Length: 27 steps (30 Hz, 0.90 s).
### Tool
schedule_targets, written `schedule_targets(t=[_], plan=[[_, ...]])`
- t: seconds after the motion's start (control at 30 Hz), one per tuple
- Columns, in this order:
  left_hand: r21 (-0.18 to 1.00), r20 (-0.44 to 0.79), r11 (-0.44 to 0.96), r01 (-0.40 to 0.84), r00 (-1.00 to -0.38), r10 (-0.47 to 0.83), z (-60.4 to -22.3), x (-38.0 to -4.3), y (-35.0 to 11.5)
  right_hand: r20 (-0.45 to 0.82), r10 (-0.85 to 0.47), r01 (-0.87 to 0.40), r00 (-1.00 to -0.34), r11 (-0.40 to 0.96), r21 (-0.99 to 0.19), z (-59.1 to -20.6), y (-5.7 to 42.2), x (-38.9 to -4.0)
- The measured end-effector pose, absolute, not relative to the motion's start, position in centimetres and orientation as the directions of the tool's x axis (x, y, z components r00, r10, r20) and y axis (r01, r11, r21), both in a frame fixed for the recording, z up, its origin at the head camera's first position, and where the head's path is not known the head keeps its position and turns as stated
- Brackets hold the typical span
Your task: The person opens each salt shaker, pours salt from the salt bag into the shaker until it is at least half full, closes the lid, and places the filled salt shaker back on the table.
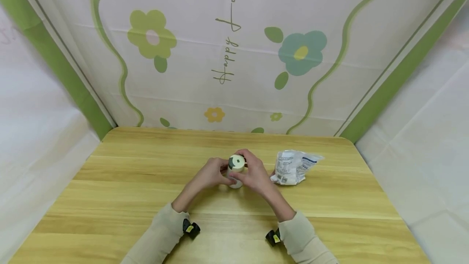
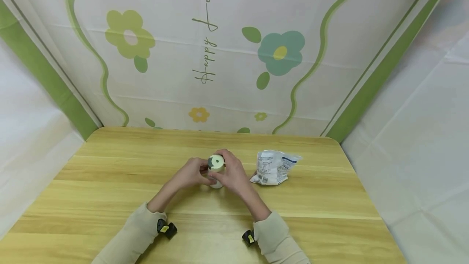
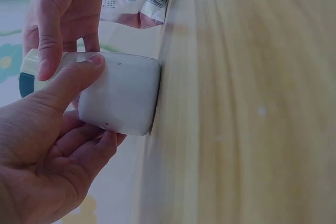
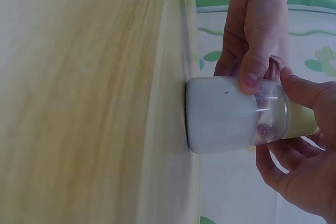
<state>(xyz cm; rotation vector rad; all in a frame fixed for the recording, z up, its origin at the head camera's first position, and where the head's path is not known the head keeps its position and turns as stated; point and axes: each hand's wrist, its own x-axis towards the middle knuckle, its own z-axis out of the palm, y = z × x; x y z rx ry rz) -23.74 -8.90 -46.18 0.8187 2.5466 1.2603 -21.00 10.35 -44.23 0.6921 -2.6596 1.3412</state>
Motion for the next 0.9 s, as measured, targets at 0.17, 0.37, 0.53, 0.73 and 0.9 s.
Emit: schedule_targets(t=[0.17, 0.37, 0.53, 0.73, 0.9], plan=[[0.78, 0.067, 0.491, 0.388, -0.832, 0.551, -46.2, -23.8, -9.0, 0.233, -0.404, -0.42, -0.884, 0.47, -0.777, -44.0, 10.8, -21.1], [0.783, 0.06, 0.487, 0.387, -0.826, 0.56, -46.2, -23.7, -9.0, 0.2, -0.463, -0.397, -0.863, 0.379, -0.836, -43.9, 11.5, -21.5], [0.782, 0.073, 0.483, 0.393, -0.828, 0.556, -46.1, -23.5, -9.0, 0.226, -0.431, -0.406, -0.874, 0.389, -0.827, -44.1, 11.4, -21.6], [0.78, 0.068, 0.491, 0.387, -0.833, 0.549, -46.1, -23.6, -9.0, 0.257, -0.302, -0.374, -0.918, 0.444, -0.814, -44.0, 10.3, -20.9], [0.781, 0.066, 0.493, 0.384, -0.835, 0.547, -46.2, -23.8, -9.0, 0.255, -0.288, -0.369, -0.923, 0.474, -0.8, -43.8, 10.1, -20.6]])
